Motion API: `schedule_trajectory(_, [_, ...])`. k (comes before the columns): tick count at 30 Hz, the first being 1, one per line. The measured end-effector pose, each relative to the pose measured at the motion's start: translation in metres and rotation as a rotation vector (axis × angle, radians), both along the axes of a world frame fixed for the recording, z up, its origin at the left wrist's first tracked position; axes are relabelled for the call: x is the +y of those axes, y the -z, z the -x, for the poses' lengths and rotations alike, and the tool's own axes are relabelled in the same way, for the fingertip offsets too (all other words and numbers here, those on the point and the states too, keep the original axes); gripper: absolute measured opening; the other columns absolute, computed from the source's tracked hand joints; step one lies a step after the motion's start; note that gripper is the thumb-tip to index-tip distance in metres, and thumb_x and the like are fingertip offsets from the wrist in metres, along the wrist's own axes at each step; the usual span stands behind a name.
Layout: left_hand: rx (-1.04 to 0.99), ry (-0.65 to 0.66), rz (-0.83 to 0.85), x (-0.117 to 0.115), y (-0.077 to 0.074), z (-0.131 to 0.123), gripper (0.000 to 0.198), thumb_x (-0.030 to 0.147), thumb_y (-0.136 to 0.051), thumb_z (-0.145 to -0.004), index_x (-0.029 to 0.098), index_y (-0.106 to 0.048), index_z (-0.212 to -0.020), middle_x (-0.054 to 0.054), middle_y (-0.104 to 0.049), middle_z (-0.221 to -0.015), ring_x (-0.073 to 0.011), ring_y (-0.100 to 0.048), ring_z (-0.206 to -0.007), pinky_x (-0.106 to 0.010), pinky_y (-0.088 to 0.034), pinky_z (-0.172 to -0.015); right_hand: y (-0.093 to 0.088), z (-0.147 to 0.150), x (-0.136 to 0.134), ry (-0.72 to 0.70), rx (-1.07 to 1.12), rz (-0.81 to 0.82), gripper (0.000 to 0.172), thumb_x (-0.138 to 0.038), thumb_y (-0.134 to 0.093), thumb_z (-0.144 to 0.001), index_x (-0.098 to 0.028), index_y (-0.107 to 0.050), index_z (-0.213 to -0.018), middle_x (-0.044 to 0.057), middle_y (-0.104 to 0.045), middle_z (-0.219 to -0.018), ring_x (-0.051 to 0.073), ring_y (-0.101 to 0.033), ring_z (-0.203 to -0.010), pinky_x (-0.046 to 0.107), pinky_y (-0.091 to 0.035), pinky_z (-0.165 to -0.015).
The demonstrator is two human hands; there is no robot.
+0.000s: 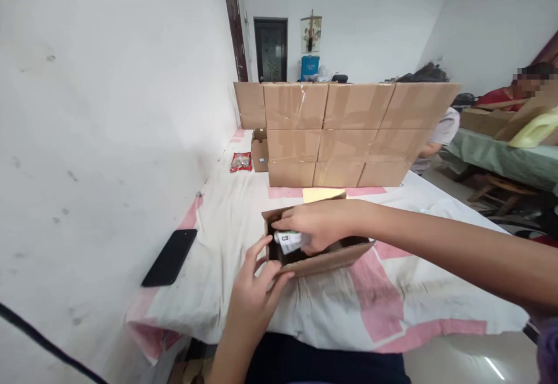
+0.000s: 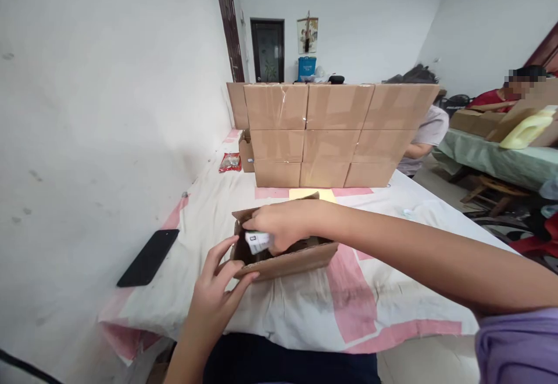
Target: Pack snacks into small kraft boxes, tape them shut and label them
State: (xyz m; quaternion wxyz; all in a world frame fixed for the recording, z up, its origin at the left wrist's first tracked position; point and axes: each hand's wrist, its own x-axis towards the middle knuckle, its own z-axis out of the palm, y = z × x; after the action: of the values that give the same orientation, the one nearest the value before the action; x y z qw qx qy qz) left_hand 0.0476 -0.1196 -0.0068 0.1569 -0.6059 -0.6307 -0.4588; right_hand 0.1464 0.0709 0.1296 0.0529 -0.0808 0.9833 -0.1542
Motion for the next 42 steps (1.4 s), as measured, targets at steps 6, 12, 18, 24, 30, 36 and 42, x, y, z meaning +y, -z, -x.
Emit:
schedule_trajectory(6, [0.137, -0.053, -0.026, -0.012, 0.01, -0.034, 0.016, 0.014, -0.071, -0.085, 0.021, -0.061, -0.096, -0.013, -0.054, -0.134, -0.0231, -0.063, -0.12, -0.034, -0.061, -0.093, 0.055, -0.004, 0.015, 0.086, -0.158, 0.144, 0.033, -0.01, -0.082, -0.055, -0.022, -0.073, -0.084, -0.004, -0.068, -0.075, 0.016, -0.06, -0.063, 0.027, -0.044, -0.061])
schedule_trajectory(12, [0.167, -0.094, -0.032, -0.013, 0.011, -0.046, 0.013, 0.015, -0.071, -0.085, 0.021, -0.061, -0.091, -0.014, -0.057, -0.132, -0.0241, -0.063, -0.118, -0.035, -0.061, -0.09, 0.103, -0.021, 0.005, 0.228, -0.237, -0.021, 0.025, -0.012, -0.084, -0.051, -0.019, -0.07, -0.071, -0.001, -0.062, -0.057, 0.018, -0.057, -0.052, 0.032, -0.044, -0.058])
schedule_trajectory(18, [0.16, -0.079, 0.026, -0.022, 0.015, -0.044, 0.015, 0.011, -0.07, -0.084, 0.021, -0.061, -0.093, -0.015, -0.056, -0.136, -0.0254, -0.062, -0.121, -0.036, -0.062, -0.091, 0.133, -0.021, 0.001, 0.298, -0.163, -0.063, 0.031, -0.004, -0.082, -0.048, -0.023, -0.067, -0.068, 0.005, -0.069, -0.069, 0.029, -0.069, -0.074, 0.042, -0.051, -0.072])
schedule_trajectory(24, [0.034, -0.058, 0.061, -0.023, 0.017, -0.048, 0.019, 0.009, -0.068, -0.084, 0.022, -0.062, -0.096, -0.014, -0.054, -0.138, -0.0247, -0.062, -0.123, -0.037, -0.061, -0.094, 0.153, -0.028, 0.009, 0.375, -0.249, -0.077, 0.041, 0.004, -0.081, -0.035, -0.022, -0.054, -0.051, 0.006, -0.069, -0.067, 0.032, -0.069, -0.07, 0.047, -0.054, -0.069])
schedule_trajectory(30, [0.025, -0.058, 0.054, -0.017, 0.015, -0.047, 0.02, 0.01, -0.069, -0.084, 0.022, -0.06, -0.096, -0.012, -0.057, -0.136, -0.0201, -0.064, -0.116, -0.031, -0.059, -0.089, 0.133, -0.013, 0.001, 0.385, -0.229, 0.031, 0.03, -0.001, -0.083, -0.047, -0.02, -0.064, -0.059, 0.005, -0.065, -0.062, 0.031, -0.068, -0.069, 0.048, -0.052, -0.074])
schedule_trajectory(36, [-0.042, -0.124, 0.084, -0.002, 0.005, -0.043, 0.01, 0.027, -0.061, -0.093, 0.023, -0.056, -0.101, -0.013, -0.065, -0.129, -0.0262, -0.062, -0.118, -0.046, -0.041, -0.096, 0.022, -0.062, 0.011, 0.281, -0.036, 0.337, 0.024, -0.043, -0.065, -0.089, -0.023, -0.076, -0.084, 0.0, -0.071, -0.074, 0.019, -0.068, -0.068, 0.04, -0.054, -0.075])
schedule_trajectory(42, [-0.174, -0.161, 0.132, 0.012, 0.007, -0.041, 0.027, 0.024, -0.044, -0.1, 0.026, -0.054, -0.124, -0.009, -0.066, -0.13, -0.0249, -0.061, -0.121, -0.049, -0.032, -0.103, 0.058, -0.165, 0.033, 0.623, 0.462, 0.516, 0.074, -0.075, -0.029, -0.096, -0.027, -0.052, -0.148, 0.008, -0.064, -0.138, 0.032, -0.048, -0.14, 0.056, -0.03, -0.118])
